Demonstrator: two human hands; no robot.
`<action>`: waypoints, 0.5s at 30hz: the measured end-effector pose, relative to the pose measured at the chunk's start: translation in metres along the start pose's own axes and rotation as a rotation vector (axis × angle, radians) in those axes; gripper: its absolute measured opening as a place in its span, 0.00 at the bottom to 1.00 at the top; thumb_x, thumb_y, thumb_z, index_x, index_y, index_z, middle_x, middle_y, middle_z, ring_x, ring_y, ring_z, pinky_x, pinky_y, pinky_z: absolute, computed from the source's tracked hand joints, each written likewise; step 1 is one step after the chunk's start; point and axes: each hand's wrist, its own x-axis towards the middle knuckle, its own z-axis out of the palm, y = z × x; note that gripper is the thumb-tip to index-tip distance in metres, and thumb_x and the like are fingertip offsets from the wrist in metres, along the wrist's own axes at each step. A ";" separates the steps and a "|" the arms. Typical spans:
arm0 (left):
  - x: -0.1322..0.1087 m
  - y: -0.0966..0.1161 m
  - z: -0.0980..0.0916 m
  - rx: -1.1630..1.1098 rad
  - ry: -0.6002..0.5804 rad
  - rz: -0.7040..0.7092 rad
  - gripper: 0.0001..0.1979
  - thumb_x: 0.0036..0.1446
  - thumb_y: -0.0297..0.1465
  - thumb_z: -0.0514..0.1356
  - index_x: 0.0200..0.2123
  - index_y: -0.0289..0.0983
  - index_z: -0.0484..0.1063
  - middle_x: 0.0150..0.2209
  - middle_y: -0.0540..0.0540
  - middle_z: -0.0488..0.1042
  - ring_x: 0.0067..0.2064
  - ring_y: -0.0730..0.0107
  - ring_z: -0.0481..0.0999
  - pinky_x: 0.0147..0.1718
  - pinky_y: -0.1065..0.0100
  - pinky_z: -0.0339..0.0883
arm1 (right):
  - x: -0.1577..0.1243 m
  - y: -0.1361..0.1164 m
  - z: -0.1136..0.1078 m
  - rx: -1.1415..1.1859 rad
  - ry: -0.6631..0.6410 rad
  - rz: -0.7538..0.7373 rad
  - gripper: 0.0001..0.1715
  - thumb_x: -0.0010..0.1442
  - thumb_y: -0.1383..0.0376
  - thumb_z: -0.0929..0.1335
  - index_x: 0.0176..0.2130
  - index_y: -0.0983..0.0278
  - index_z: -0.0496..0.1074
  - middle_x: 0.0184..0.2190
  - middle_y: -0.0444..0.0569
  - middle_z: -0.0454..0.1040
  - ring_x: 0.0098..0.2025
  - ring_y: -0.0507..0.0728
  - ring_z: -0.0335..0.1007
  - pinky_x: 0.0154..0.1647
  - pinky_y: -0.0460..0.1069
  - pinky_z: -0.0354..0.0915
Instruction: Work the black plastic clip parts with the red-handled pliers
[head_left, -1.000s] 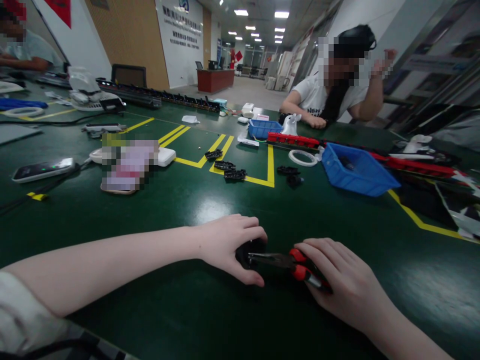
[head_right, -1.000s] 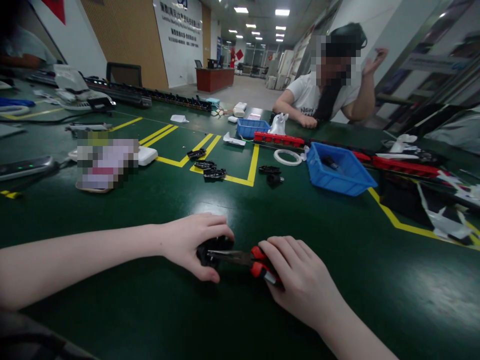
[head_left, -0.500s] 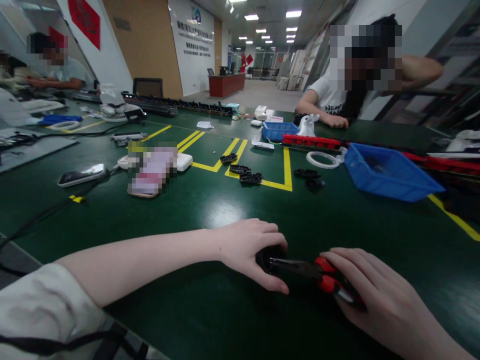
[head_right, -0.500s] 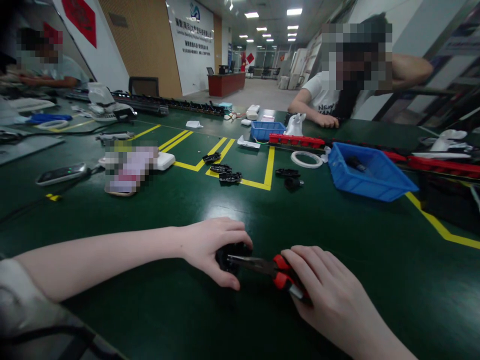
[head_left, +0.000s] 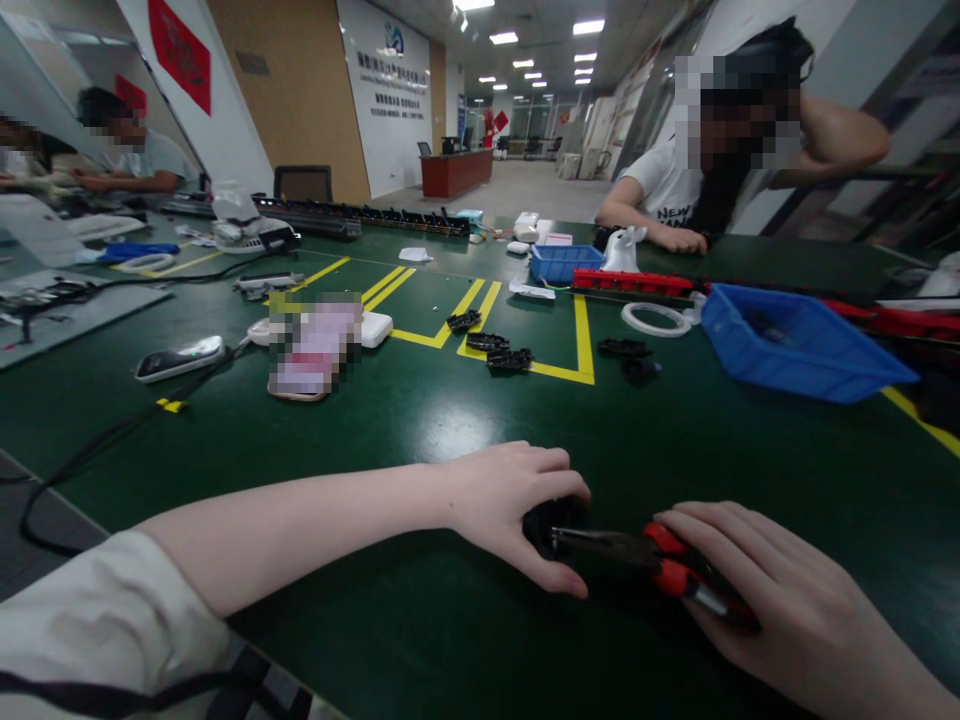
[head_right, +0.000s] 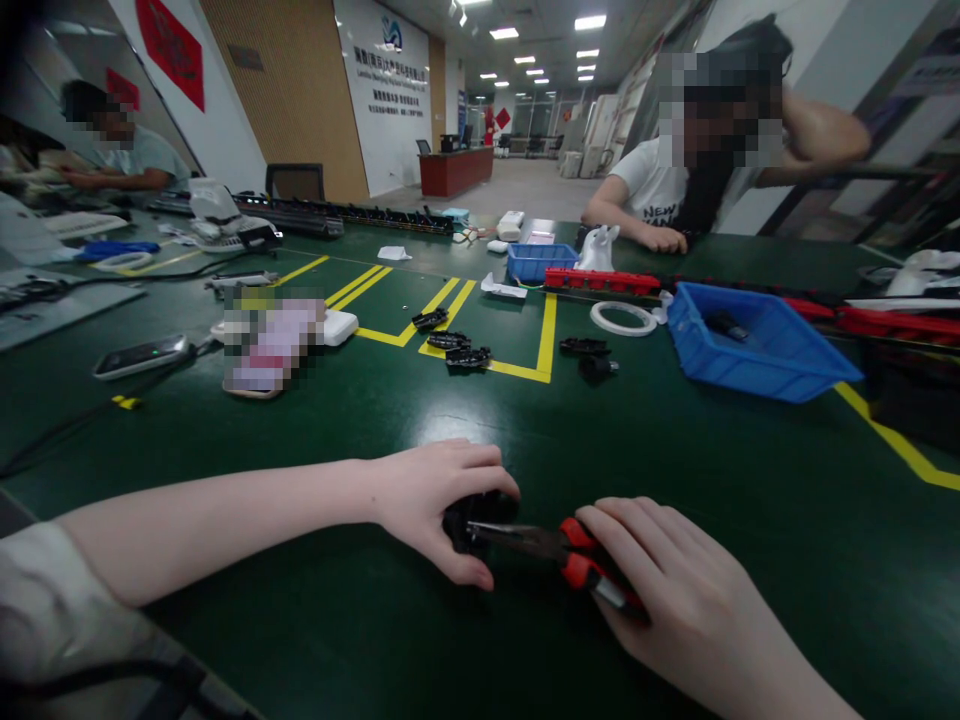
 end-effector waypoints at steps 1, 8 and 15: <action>0.000 0.000 0.000 0.001 0.001 0.000 0.32 0.49 0.54 0.64 0.47 0.34 0.69 0.39 0.44 0.69 0.34 0.67 0.69 0.33 0.68 0.64 | -0.001 0.000 0.000 0.007 -0.005 0.005 0.20 0.58 0.66 0.65 0.51 0.65 0.68 0.42 0.56 0.76 0.40 0.61 0.75 0.38 0.54 0.74; -0.002 0.000 0.001 -0.010 0.000 -0.035 0.36 0.49 0.53 0.65 0.54 0.35 0.65 0.44 0.42 0.68 0.36 0.65 0.70 0.33 0.67 0.66 | 0.002 0.000 0.001 0.020 0.042 0.011 0.19 0.58 0.65 0.65 0.49 0.64 0.70 0.41 0.55 0.77 0.39 0.61 0.76 0.35 0.53 0.74; -0.002 -0.001 0.002 -0.015 0.034 -0.057 0.37 0.48 0.53 0.66 0.54 0.35 0.66 0.45 0.42 0.68 0.36 0.65 0.71 0.33 0.67 0.67 | 0.005 0.001 0.002 -0.034 0.092 -0.015 0.17 0.59 0.62 0.63 0.48 0.62 0.69 0.39 0.55 0.77 0.37 0.61 0.77 0.32 0.53 0.75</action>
